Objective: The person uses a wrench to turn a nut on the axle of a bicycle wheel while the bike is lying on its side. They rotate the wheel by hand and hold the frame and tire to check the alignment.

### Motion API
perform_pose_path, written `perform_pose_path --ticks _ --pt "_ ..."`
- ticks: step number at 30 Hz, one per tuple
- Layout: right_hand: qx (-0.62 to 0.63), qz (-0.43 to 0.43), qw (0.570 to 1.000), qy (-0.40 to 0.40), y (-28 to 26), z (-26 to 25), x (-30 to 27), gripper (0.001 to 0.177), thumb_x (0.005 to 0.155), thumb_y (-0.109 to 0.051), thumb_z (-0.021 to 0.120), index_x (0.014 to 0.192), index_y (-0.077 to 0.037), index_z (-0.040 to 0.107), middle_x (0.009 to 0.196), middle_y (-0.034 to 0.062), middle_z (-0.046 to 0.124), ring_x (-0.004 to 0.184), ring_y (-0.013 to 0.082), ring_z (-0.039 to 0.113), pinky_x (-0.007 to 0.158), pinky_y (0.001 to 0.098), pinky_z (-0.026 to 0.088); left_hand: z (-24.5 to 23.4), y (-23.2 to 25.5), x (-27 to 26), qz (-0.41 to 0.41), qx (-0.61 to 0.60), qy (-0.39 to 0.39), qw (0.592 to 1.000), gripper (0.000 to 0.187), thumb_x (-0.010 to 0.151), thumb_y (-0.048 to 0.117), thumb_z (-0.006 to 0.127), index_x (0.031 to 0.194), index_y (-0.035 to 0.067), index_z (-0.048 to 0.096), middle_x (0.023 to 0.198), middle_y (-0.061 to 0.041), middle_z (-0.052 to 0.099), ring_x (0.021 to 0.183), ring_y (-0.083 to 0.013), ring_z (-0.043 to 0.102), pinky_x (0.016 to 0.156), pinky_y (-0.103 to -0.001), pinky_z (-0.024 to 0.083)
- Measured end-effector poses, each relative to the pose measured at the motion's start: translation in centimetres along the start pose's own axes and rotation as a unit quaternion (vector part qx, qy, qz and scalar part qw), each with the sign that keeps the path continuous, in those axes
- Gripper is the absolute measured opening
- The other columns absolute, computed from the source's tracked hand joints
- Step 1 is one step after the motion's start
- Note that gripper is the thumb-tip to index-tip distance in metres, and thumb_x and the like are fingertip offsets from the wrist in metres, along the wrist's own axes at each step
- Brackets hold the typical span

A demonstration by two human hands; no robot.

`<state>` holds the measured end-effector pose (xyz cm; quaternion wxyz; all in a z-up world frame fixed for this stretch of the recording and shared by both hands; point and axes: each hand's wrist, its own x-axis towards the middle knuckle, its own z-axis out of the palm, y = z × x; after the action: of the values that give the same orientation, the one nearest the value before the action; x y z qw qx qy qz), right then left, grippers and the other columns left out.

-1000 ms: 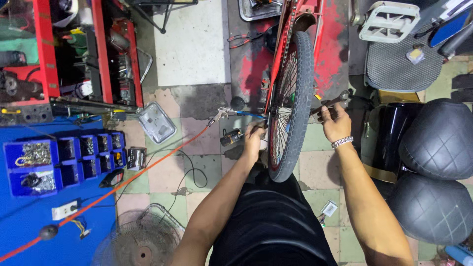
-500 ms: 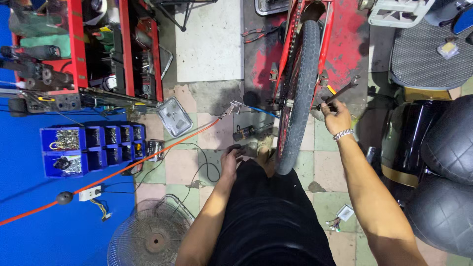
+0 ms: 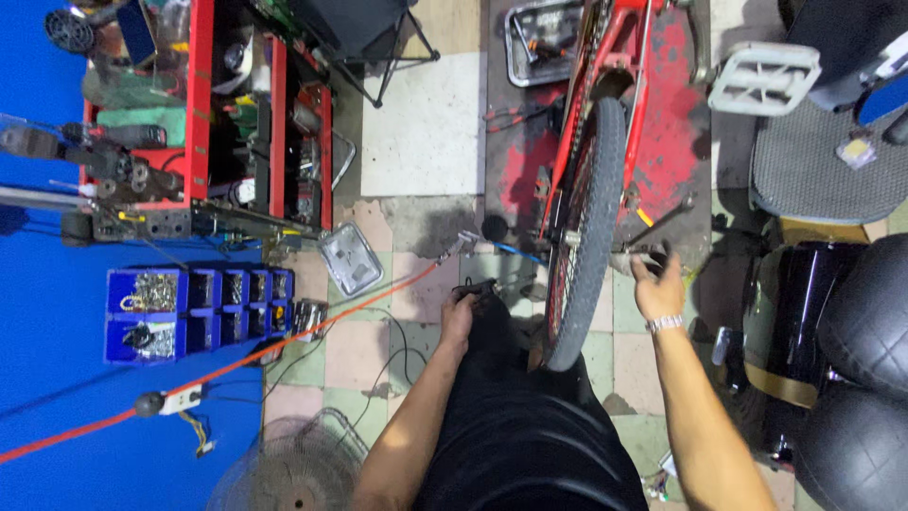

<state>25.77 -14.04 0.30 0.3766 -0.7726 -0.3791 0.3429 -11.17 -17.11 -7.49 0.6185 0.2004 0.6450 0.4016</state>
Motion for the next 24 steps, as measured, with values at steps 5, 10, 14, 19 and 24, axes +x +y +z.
perform_pose_path --ticks 5,10,14,19,24 --pt "0.03 -0.086 0.988 0.123 -9.8 -2.7 -6.3 0.06 0.101 -0.008 0.07 0.154 0.002 0.043 0.135 0.0178 0.063 0.12 0.0237 0.064 0.106 0.0355 0.049 0.2 1.1 2.9 0.035 0.0 -0.03 0.999 0.026 0.091 0.007 0.06 0.111 -0.003 0.072 0.099 -0.008 0.077 0.088 -0.0154 0.071 0.079 -0.028 0.055" --pt "0.071 -0.201 0.96 0.184 -21.4 0.3 -9.6 0.051 0.106 0.001 0.064 0.152 0.004 0.042 0.139 0.0175 0.056 0.126 0.0215 0.059 0.115 0.0337 0.047 -1.2 2.4 7.0 -0.004 0.084 -0.025 0.996 0.027 0.091 0.007 0.061 0.115 -0.001 0.071 0.102 -0.008 0.077 0.087 -0.0149 0.072 0.077 -0.028 0.055" --pt "0.089 -0.25 0.947 0.181 -27.4 7.9 -7.4 0.048 0.101 -0.002 0.065 0.146 0.001 0.046 0.138 0.018 0.054 0.126 0.0227 0.059 0.107 0.0317 0.05 -3.0 4.9 11.6 -0.091 0.055 -0.061 0.992 0.025 0.09 0.007 0.059 0.115 0.005 0.065 0.094 -0.009 0.072 0.076 -0.0196 0.073 0.064 -0.032 0.053" --pt "-0.057 -0.106 0.993 0.02 -30.2 19.4 -1.5 0.056 0.088 -0.014 0.071 0.137 0.002 0.052 0.128 0.0247 0.062 0.117 0.038 0.063 0.101 0.0405 0.048 -6.3 10.0 20.5 -0.166 0.083 -0.112 0.976 0.02 0.095 0.014 0.058 0.111 0.008 0.068 0.092 -0.006 0.078 0.077 -0.0164 0.074 0.064 -0.028 0.055" --pt "-0.14 -0.084 0.983 -0.085 -28.7 29.0 5.5 0.063 0.088 -0.024 0.073 0.138 0.007 0.052 0.132 0.0342 0.056 0.123 0.0499 0.054 0.1 0.0482 0.045 -8.5 14.2 31.1 -0.149 0.145 -0.062 0.976 0.023 0.1 0.016 0.067 0.099 -0.006 0.071 0.082 -0.011 0.067 0.068 -0.0211 0.06 0.056 -0.036 0.044"
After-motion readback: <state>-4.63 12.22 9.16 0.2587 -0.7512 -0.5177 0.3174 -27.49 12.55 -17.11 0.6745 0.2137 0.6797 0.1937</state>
